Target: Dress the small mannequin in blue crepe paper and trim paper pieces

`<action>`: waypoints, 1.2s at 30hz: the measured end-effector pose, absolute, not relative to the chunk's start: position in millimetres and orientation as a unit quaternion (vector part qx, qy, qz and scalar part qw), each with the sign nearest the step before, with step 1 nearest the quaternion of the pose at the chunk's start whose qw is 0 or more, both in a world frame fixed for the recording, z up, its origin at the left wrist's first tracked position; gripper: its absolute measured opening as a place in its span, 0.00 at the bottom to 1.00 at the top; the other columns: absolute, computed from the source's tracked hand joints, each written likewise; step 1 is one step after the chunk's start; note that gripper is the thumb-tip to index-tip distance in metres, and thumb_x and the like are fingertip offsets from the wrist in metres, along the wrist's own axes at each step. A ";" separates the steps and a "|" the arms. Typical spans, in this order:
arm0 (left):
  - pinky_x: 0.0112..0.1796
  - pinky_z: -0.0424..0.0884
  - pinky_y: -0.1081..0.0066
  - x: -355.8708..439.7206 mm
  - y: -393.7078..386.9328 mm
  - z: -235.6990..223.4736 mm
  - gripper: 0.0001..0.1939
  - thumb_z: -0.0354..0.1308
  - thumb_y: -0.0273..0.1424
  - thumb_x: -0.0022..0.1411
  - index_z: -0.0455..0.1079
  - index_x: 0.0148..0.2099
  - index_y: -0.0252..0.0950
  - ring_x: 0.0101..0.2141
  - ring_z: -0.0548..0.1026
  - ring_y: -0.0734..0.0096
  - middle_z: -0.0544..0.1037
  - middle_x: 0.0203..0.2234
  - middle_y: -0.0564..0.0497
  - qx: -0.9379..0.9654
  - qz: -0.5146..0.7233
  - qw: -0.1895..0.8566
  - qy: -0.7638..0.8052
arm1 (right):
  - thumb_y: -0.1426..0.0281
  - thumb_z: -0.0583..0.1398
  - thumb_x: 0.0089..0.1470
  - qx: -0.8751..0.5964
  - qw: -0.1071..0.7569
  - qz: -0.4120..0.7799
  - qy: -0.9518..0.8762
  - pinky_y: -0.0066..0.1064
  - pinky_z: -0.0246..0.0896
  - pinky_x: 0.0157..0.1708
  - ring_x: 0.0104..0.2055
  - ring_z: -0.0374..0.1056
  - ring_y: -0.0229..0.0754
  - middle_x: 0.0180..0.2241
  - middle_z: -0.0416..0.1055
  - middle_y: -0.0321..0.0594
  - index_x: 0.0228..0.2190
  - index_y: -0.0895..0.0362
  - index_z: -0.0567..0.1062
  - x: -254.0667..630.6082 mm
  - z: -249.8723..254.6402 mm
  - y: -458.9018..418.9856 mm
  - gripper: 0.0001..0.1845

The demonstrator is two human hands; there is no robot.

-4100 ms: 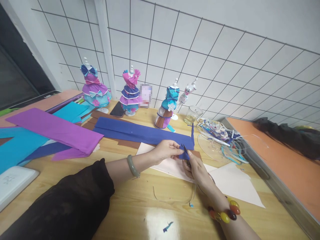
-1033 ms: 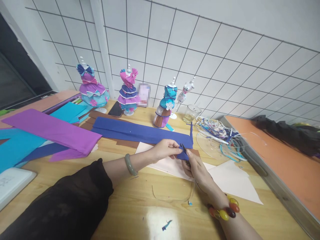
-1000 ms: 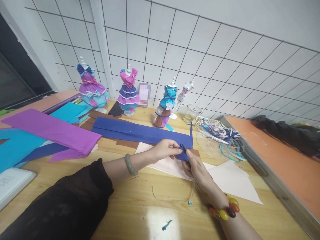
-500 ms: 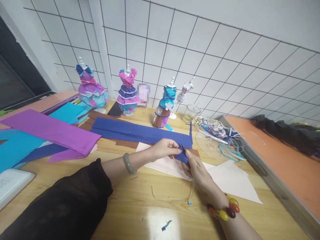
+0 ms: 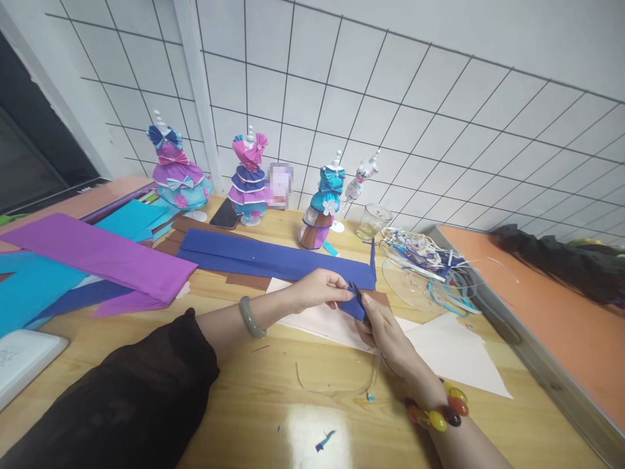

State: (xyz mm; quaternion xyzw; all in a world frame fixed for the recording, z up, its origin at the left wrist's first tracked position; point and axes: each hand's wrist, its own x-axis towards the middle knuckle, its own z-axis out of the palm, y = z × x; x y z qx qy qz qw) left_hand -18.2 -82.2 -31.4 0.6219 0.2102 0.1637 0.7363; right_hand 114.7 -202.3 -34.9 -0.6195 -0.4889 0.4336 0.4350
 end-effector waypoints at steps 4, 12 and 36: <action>0.29 0.64 0.73 -18.6 -80.8 -30.6 0.18 0.66 0.41 0.44 0.68 0.29 0.32 0.23 0.67 0.79 0.71 0.23 0.54 0.625 0.166 0.732 0.214 | 0.48 0.46 0.57 -0.616 0.438 0.438 -0.487 0.26 0.37 0.14 0.14 0.41 0.31 0.14 0.45 0.26 0.19 0.53 0.53 114.7 -34.8 -202.9 0.26; 0.30 0.65 0.73 -19.7 -80.8 -26.3 0.16 0.65 0.39 0.46 0.69 0.30 0.31 0.26 0.68 0.78 0.72 0.24 0.52 0.636 0.170 0.721 0.216 | 0.48 0.47 0.57 -0.604 0.446 0.446 -0.487 0.25 0.37 0.14 0.14 0.41 0.30 0.15 0.45 0.26 0.18 0.54 0.54 114.4 -34.9 -202.1 0.26; 0.28 0.64 0.74 -19.9 -79.0 -25.8 0.13 0.63 0.36 0.48 0.69 0.30 0.31 0.27 0.69 0.77 0.73 0.24 0.51 0.646 0.183 0.708 0.220 | 0.50 0.46 0.59 -0.597 0.446 0.441 -0.500 0.26 0.36 0.14 0.15 0.41 0.30 0.15 0.46 0.27 0.19 0.54 0.54 118.6 -41.0 -201.8 0.25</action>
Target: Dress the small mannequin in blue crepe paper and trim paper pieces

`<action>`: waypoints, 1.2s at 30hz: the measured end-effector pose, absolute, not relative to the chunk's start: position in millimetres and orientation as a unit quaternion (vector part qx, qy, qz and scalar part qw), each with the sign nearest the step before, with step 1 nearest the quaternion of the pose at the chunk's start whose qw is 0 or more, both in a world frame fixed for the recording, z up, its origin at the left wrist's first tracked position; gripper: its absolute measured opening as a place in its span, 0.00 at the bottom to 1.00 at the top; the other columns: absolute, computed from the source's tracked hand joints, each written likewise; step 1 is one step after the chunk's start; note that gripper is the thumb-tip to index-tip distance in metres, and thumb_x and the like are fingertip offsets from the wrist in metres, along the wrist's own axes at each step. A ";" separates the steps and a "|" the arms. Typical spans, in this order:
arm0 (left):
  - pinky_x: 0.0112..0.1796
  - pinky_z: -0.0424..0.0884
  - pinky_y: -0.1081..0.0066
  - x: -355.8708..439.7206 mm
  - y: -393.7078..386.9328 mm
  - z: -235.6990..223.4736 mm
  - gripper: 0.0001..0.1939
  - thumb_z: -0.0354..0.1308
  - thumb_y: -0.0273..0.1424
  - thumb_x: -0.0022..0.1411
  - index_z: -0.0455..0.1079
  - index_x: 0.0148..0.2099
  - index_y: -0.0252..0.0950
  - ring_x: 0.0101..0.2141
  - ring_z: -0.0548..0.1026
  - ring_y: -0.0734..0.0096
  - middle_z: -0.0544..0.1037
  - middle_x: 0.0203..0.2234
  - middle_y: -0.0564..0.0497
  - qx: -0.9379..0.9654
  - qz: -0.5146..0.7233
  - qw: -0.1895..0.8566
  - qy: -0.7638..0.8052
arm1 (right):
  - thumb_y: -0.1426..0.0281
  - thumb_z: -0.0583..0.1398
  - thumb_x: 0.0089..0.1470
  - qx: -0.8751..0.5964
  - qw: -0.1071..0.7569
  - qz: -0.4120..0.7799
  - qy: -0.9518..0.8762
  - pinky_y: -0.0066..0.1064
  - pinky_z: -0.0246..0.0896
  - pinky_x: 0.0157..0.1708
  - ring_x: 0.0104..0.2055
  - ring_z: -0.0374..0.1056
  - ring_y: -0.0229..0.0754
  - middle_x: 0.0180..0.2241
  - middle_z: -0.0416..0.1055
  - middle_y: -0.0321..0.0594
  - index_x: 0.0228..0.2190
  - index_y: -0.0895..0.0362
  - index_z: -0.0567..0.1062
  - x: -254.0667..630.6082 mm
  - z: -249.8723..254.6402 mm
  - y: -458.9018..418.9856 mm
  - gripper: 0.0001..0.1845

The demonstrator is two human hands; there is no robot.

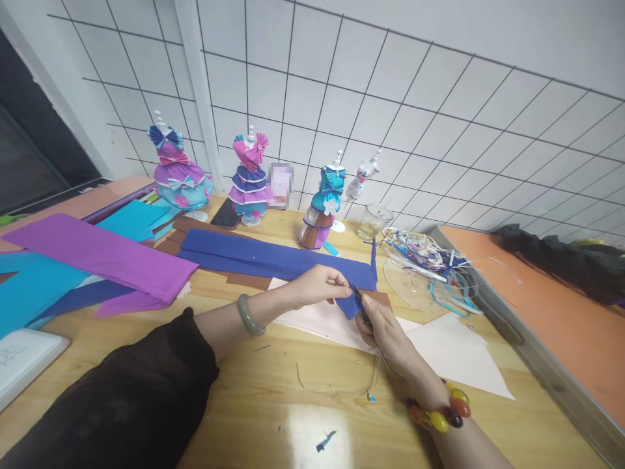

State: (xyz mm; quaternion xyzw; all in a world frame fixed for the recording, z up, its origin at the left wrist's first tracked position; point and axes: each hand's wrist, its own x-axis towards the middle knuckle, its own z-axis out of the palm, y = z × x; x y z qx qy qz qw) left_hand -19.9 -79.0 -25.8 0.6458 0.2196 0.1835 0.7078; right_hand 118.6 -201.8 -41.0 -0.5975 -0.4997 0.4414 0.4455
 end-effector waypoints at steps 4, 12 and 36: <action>0.28 0.64 0.74 -20.3 -79.7 -24.2 0.12 0.63 0.35 0.48 0.70 0.29 0.30 0.26 0.68 0.77 0.72 0.23 0.51 0.647 0.180 0.706 0.225 | 0.51 0.46 0.59 -0.597 0.442 0.439 -0.505 0.26 0.37 0.14 0.15 0.42 0.31 0.15 0.46 0.27 0.19 0.54 0.55 117.5 -38.9 -202.0 0.25; 0.27 0.64 0.75 -20.4 -80.0 -24.6 0.13 0.63 0.36 0.47 0.70 0.29 0.30 0.25 0.68 0.78 0.72 0.22 0.52 0.653 0.182 0.702 0.219 | 0.50 0.46 0.59 -0.609 0.440 0.432 -0.500 0.26 0.39 0.15 0.16 0.42 0.31 0.16 0.47 0.27 0.19 0.54 0.54 117.7 -39.6 -202.1 0.25; 0.27 0.65 0.74 -18.3 -80.3 -32.8 0.14 0.62 0.38 0.49 0.69 0.30 0.32 0.23 0.69 0.78 0.72 0.22 0.53 0.652 0.182 0.705 0.213 | 0.49 0.45 0.58 -0.619 0.447 0.412 -0.496 0.27 0.37 0.15 0.16 0.40 0.32 0.15 0.46 0.28 0.17 0.54 0.53 115.1 -35.4 -200.3 0.27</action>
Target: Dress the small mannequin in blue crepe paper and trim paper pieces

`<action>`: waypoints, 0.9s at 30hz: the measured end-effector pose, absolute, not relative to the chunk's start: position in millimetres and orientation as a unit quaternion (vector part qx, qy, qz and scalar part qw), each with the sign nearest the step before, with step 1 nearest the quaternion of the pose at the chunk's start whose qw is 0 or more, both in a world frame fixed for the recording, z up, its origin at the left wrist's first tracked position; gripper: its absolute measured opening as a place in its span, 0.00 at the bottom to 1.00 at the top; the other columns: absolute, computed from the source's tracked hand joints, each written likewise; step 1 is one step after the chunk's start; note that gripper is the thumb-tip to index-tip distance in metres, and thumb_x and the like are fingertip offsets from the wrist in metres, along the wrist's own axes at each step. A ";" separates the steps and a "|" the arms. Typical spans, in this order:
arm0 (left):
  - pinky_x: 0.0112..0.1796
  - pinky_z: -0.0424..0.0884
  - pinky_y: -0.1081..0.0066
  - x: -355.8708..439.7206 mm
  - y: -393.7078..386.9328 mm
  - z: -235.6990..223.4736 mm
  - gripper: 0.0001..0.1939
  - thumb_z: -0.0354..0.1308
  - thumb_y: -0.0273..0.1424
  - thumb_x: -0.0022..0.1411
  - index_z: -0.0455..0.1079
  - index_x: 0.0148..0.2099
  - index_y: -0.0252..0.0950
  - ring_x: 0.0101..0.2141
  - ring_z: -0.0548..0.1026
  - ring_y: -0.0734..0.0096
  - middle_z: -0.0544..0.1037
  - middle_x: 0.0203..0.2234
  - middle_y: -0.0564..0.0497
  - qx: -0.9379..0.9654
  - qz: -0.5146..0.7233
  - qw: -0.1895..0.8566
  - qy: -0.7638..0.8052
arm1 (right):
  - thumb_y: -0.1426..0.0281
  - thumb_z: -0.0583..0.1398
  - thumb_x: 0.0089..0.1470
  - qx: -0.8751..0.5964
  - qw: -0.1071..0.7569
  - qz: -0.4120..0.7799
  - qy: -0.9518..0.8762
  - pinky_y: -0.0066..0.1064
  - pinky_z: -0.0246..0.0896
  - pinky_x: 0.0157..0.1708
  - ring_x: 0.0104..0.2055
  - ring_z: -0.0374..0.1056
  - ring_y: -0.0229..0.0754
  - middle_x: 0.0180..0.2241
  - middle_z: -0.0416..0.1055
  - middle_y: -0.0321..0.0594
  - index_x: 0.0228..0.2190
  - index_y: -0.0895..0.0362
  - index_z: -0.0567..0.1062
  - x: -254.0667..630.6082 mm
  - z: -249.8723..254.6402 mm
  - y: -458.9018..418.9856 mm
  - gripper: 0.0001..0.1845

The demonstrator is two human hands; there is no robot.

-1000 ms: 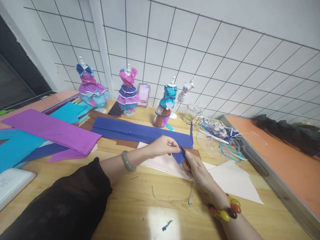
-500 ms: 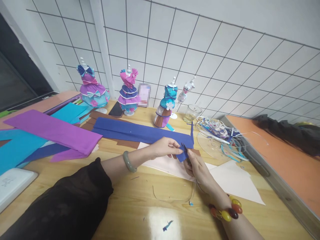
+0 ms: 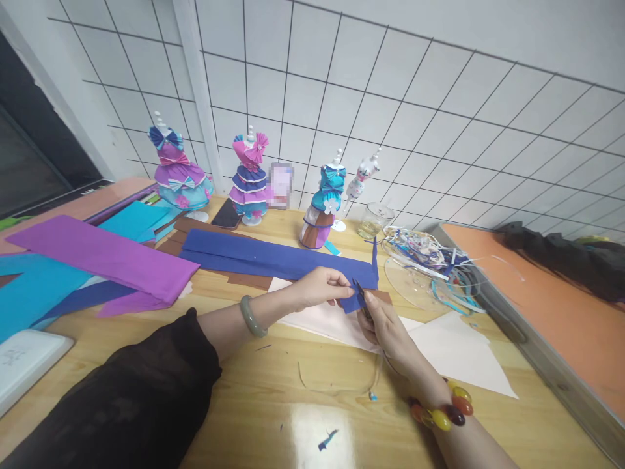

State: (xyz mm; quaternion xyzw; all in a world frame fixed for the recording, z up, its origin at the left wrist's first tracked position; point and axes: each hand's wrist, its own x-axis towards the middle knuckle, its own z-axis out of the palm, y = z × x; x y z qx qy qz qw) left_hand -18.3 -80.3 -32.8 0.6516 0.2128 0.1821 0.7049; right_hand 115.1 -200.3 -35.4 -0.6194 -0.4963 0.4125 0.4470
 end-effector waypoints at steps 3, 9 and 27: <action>0.27 0.65 0.75 -18.6 -80.1 -32.1 0.13 0.62 0.38 0.50 0.68 0.30 0.32 0.23 0.69 0.79 0.72 0.22 0.53 0.659 0.180 0.700 0.209 | 0.50 0.45 0.59 -0.619 0.445 0.414 -0.498 0.27 0.37 0.16 0.16 0.41 0.31 0.15 0.46 0.27 0.18 0.54 0.54 115.1 -34.6 -201.3 0.26; 0.27 0.65 0.75 -18.3 -79.7 -32.3 0.13 0.62 0.37 0.50 0.68 0.31 0.32 0.24 0.69 0.78 0.72 0.23 0.53 0.661 0.188 0.695 0.213 | 0.52 0.45 0.61 -0.615 0.444 0.411 -0.505 0.27 0.38 0.16 0.17 0.41 0.32 0.16 0.45 0.28 0.19 0.54 0.54 115.7 -35.1 -202.5 0.25; 0.27 0.65 0.75 -16.7 -80.3 -31.5 0.12 0.61 0.36 0.52 0.68 0.32 0.31 0.24 0.68 0.79 0.72 0.24 0.52 0.662 0.213 0.685 0.217 | 0.49 0.45 0.59 -0.615 0.444 0.419 -0.499 0.26 0.37 0.16 0.17 0.40 0.32 0.16 0.45 0.27 0.20 0.54 0.54 116.7 -35.7 -201.8 0.25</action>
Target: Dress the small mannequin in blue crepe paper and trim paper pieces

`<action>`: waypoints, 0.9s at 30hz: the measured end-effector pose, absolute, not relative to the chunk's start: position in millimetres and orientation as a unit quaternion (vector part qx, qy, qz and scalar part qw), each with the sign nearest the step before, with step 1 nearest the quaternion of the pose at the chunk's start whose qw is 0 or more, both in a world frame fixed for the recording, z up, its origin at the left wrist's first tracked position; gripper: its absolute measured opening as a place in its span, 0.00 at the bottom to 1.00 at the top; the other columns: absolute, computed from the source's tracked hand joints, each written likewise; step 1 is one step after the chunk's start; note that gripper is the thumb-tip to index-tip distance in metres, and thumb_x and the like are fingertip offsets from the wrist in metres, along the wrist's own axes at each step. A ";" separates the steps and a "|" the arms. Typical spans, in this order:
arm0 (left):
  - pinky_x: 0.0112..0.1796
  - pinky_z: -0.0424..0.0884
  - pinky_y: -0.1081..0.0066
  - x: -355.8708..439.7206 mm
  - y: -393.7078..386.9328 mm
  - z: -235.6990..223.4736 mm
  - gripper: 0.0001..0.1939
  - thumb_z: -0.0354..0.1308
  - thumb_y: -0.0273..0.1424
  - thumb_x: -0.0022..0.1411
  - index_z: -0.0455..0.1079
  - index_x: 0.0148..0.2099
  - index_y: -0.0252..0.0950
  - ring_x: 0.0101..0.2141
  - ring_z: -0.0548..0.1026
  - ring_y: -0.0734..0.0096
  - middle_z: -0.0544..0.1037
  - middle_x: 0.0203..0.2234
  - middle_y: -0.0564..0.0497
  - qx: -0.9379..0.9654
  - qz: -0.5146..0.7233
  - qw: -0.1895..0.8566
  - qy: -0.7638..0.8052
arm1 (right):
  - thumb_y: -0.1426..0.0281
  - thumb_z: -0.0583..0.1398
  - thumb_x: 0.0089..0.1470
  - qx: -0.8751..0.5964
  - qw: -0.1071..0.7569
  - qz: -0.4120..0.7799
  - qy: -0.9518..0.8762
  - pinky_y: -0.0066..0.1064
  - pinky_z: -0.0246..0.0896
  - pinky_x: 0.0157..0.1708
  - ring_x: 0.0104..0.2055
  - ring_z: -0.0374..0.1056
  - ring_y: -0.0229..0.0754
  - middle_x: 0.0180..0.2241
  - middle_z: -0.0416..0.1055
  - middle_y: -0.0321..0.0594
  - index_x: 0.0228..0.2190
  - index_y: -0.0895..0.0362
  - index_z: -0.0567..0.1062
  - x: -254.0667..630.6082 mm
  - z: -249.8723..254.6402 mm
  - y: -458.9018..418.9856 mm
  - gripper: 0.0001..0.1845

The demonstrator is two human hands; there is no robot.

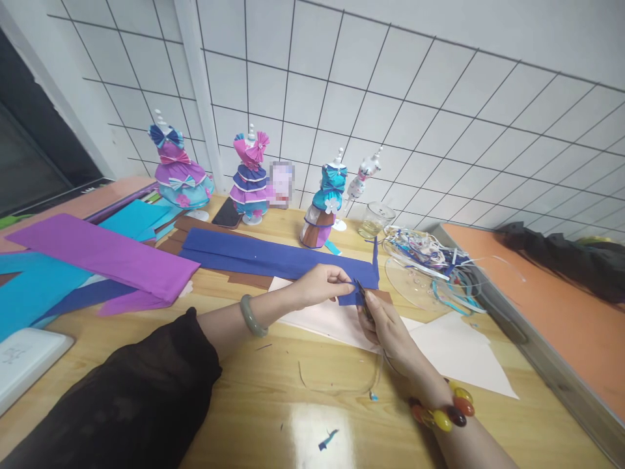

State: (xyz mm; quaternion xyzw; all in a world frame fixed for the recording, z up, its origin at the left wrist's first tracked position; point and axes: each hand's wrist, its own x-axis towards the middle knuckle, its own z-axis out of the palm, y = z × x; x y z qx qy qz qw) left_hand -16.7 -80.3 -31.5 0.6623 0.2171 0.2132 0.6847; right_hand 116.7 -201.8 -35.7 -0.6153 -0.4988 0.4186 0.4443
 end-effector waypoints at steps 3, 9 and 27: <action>0.27 0.66 0.75 -17.1 -80.4 -31.7 0.12 0.61 0.36 0.52 0.68 0.32 0.31 0.24 0.69 0.79 0.72 0.24 0.52 0.658 0.211 0.689 0.217 | 0.49 0.46 0.58 -0.615 0.449 0.420 -0.494 0.26 0.37 0.15 0.16 0.41 0.32 0.16 0.45 0.27 0.19 0.54 0.54 117.2 -36.8 -201.5 0.26; 0.28 0.65 0.74 -17.2 -79.8 -33.5 0.13 0.61 0.37 0.51 0.67 0.31 0.32 0.24 0.68 0.78 0.71 0.23 0.53 0.667 0.206 0.686 0.206 | 0.50 0.45 0.59 -0.615 0.444 0.426 -0.493 0.27 0.37 0.16 0.16 0.40 0.32 0.16 0.45 0.28 0.18 0.54 0.54 115.0 -33.8 -202.3 0.26; 0.29 0.66 0.74 -17.2 -79.3 -33.7 0.14 0.64 0.34 0.48 0.70 0.36 0.32 0.26 0.70 0.78 0.74 0.27 0.51 0.650 0.186 0.708 0.203 | 0.48 0.46 0.58 -0.611 0.450 0.426 -0.492 0.27 0.36 0.15 0.16 0.40 0.32 0.15 0.45 0.28 0.17 0.53 0.53 116.5 -34.9 -201.9 0.27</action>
